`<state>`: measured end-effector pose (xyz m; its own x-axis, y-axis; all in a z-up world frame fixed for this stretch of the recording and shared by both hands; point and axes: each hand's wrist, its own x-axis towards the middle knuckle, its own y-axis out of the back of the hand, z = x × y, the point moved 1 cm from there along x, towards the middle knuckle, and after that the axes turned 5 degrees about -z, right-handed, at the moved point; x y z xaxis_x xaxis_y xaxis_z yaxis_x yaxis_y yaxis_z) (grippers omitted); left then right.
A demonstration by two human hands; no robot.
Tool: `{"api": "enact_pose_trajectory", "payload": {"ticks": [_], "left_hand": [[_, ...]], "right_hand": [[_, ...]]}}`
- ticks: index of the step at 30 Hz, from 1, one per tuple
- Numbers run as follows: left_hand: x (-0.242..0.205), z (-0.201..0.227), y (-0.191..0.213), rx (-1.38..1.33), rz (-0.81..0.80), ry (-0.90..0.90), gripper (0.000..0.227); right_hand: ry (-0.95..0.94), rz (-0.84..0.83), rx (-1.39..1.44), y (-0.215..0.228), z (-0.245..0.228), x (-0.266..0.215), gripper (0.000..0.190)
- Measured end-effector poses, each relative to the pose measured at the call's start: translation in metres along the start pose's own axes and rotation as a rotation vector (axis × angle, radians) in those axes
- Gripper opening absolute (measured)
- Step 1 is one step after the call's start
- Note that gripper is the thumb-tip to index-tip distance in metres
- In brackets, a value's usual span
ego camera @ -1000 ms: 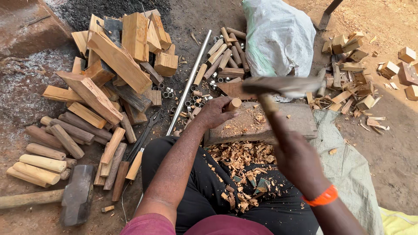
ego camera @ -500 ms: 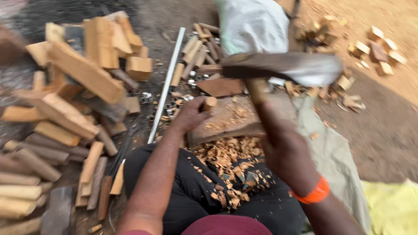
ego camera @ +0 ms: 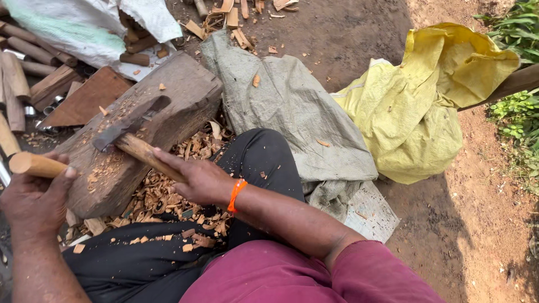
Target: The person sits on the ground and uses a hammer and chisel to carve a small cylindrical wooden piece. They repeatedly strike the chisel to shape the wood, occasionally adjusting the piece and clearing wood shavings.
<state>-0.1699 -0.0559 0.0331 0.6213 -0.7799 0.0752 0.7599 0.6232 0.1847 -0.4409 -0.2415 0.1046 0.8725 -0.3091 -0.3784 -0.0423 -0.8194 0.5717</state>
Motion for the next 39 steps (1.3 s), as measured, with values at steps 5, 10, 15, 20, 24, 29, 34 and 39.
{"api": "enact_pose_trajectory", "payload": {"ticks": [5, 10, 15, 20, 24, 29, 34, 39], "left_hand": [[-0.003, -0.004, 0.001, -0.006, 0.012, 0.005, 0.034], [-0.003, 0.008, -0.003, 0.105, 0.077, 0.040, 0.036], [0.001, 0.012, -0.012, 0.092, 0.059, 0.007, 0.036], [-0.002, 0.000, -0.009, 0.024, 0.054, 0.030, 0.036], [0.001, -0.002, -0.008, 0.056, 0.048, -0.010, 0.035], [-0.003, -0.004, -0.005, 0.111, 0.071, -0.017, 0.033], [0.003, 0.006, -0.008, 0.147, 0.069, -0.027, 0.026], [0.001, 0.003, -0.011, 0.055, 0.089, -0.015, 0.031]], "right_hand": [[0.193, 0.238, -0.156, 0.011, 0.056, -0.034, 0.084], [-0.070, 0.783, -0.144, 0.082, 0.174, -0.070, 0.070], [-0.232, 0.416, -0.326, 0.048, 0.235, -0.127, 0.073], [-0.046, 0.459, -0.795, -0.004, 0.247, -0.172, 0.071], [-0.249, 0.686, -0.391, 0.023, 0.282, -0.171, 0.009], [-0.321, 1.247, -0.180, 0.131, 0.310, -0.194, 0.012], [-0.217, 0.912, -0.254, 0.180, 0.266, -0.229, 0.041], [-0.103, 0.405, -0.594, 0.042, 0.224, -0.194, 0.101]]}}
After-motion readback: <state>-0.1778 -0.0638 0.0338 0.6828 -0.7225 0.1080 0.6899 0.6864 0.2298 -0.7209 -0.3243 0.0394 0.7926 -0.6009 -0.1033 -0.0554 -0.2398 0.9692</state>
